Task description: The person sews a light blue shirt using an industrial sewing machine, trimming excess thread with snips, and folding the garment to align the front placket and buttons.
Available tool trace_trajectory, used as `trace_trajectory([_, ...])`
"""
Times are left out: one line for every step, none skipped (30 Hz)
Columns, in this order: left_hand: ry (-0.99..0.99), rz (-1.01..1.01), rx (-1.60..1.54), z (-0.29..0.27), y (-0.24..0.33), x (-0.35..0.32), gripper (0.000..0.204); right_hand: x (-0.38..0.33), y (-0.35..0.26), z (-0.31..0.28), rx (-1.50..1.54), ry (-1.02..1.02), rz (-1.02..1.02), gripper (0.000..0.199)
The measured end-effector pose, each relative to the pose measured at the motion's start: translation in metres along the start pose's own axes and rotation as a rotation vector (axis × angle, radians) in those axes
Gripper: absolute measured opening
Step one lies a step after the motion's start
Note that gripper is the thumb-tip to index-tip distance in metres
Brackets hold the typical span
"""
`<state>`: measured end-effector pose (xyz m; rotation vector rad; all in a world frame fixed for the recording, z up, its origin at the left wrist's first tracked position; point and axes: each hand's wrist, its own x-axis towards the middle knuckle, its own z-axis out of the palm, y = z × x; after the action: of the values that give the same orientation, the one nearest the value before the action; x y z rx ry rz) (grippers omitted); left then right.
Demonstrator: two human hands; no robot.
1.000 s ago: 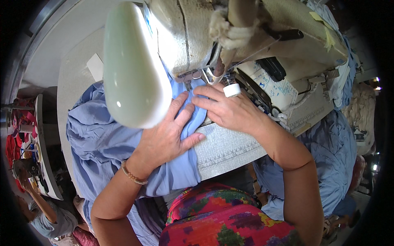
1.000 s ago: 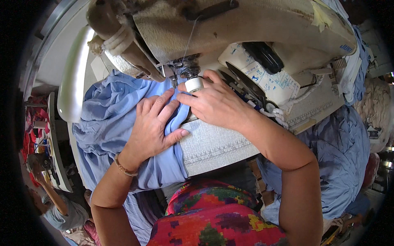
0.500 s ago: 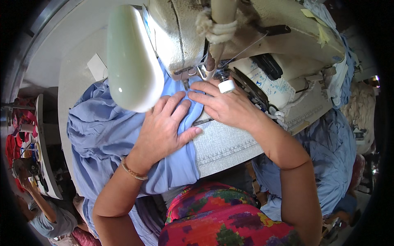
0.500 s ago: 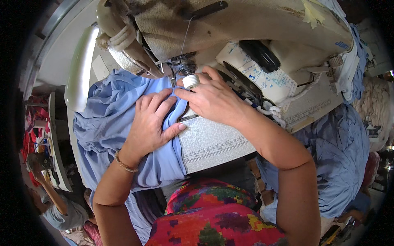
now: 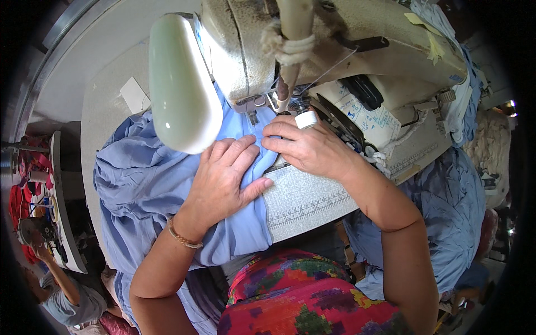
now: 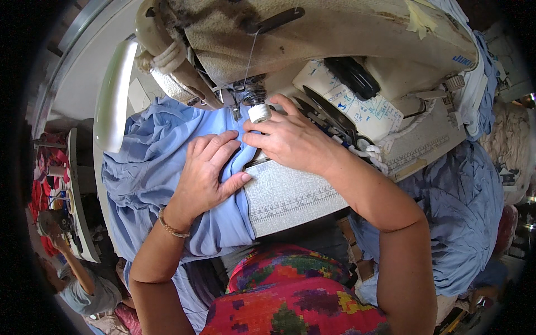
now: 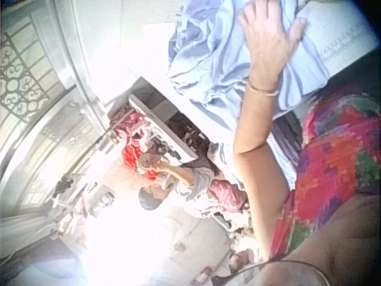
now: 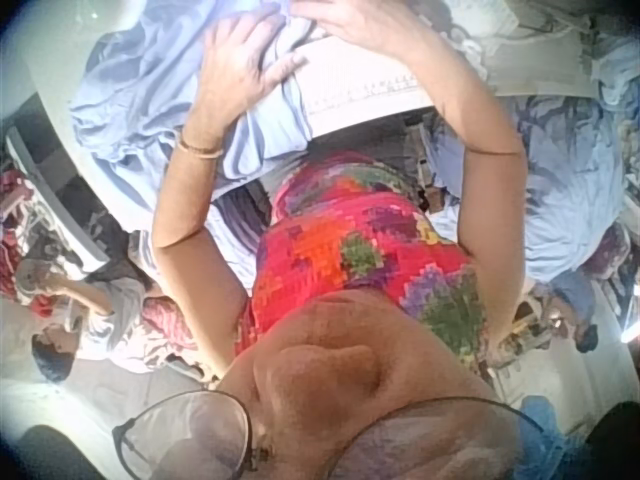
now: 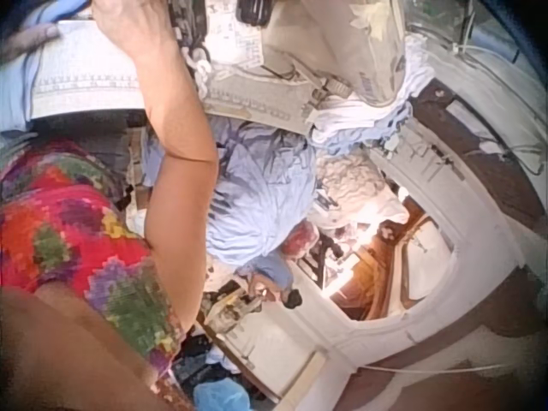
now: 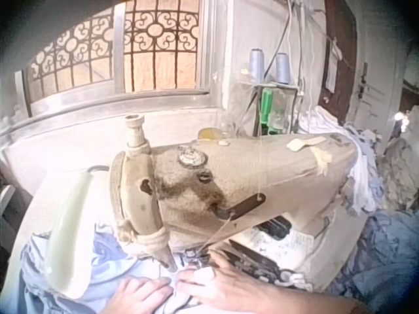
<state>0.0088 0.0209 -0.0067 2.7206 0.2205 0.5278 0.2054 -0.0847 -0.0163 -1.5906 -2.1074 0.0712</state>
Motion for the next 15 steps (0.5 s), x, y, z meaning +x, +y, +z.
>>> trace_trajectory([0.0,-0.003,-0.004,0.0006,-0.0007,-0.0006,0.055,-0.0001,-0.0001,-0.0002,0.003,0.001,0.002,0.026])
trace_trajectory([-0.001,-0.004,-0.001,0.0,0.0,-0.0003,0.055,-0.0002,-0.0003,-0.0007,-0.002,-0.002,0.0,0.026])
trace_trajectory([-0.003,-0.005,0.001,-0.0007,0.001,0.0003,0.055,-0.0004,-0.0005,-0.0011,-0.006,-0.006,-0.001,0.026])
trace_trajectory([-0.004,-0.005,0.003,-0.0012,0.0016,0.0006,0.056,-0.0005,-0.0007,-0.0012,-0.01,-0.009,-0.002,0.026])
trace_trajectory([-0.007,-0.007,0.003,-0.0012,0.0016,0.0007,0.056,-0.001,-0.0003,-0.0001,0.0,-0.001,0.001,0.026])
trace_trajectory([-0.01,-0.009,0.003,-0.0012,0.0015,0.0006,0.056,-0.0019,0.0003,0.0022,0.01,0.007,0.003,0.027])
trace_trajectory([-0.013,-0.01,0.003,-0.0012,0.0015,0.0006,0.056,-0.0023,0.0004,0.0035,0.02,0.015,0.006,0.027])
trace_trajectory([-0.014,-0.011,0.002,-0.001,0.0013,0.0002,0.056,-0.0017,-0.0005,0.0034,0.017,0.016,0.011,0.028])
trace_trajectory([-0.014,-0.011,0.002,-0.0008,0.001,-0.0002,0.056,-0.001,-0.0019,0.0028,0.014,0.017,0.016,0.028])
trace_trajectory([-0.014,-0.012,0.002,-0.0007,0.0007,-0.0004,0.056,-0.0004,-0.0029,0.0026,0.01,0.018,0.021,0.029])
trace_trajectory([-0.015,-0.012,-0.002,-0.0006,0.0006,-0.0002,0.056,-0.0005,-0.0033,0.0027,-0.001,0.018,0.022,0.029])
trace_trajectory([-0.016,-0.011,-0.005,-0.0005,0.0006,0.0001,0.056,-0.0005,-0.0036,0.0028,-0.012,0.017,0.023,0.029])
trace_trajectory([-0.017,-0.011,-0.009,-0.0004,0.0005,0.0003,0.056,-0.0004,-0.0038,0.0028,-0.023,0.016,0.024,0.03])
trace_trajectory([-0.02,-0.013,-0.009,-0.0004,0.0005,0.0003,0.056,-0.0001,-0.0043,0.0028,-0.031,0.013,0.027,0.03])
trace_trajectory([-0.023,-0.014,-0.009,-0.0004,0.0005,0.0002,0.057,0.0004,-0.0048,0.0026,-0.038,0.009,0.029,0.03])
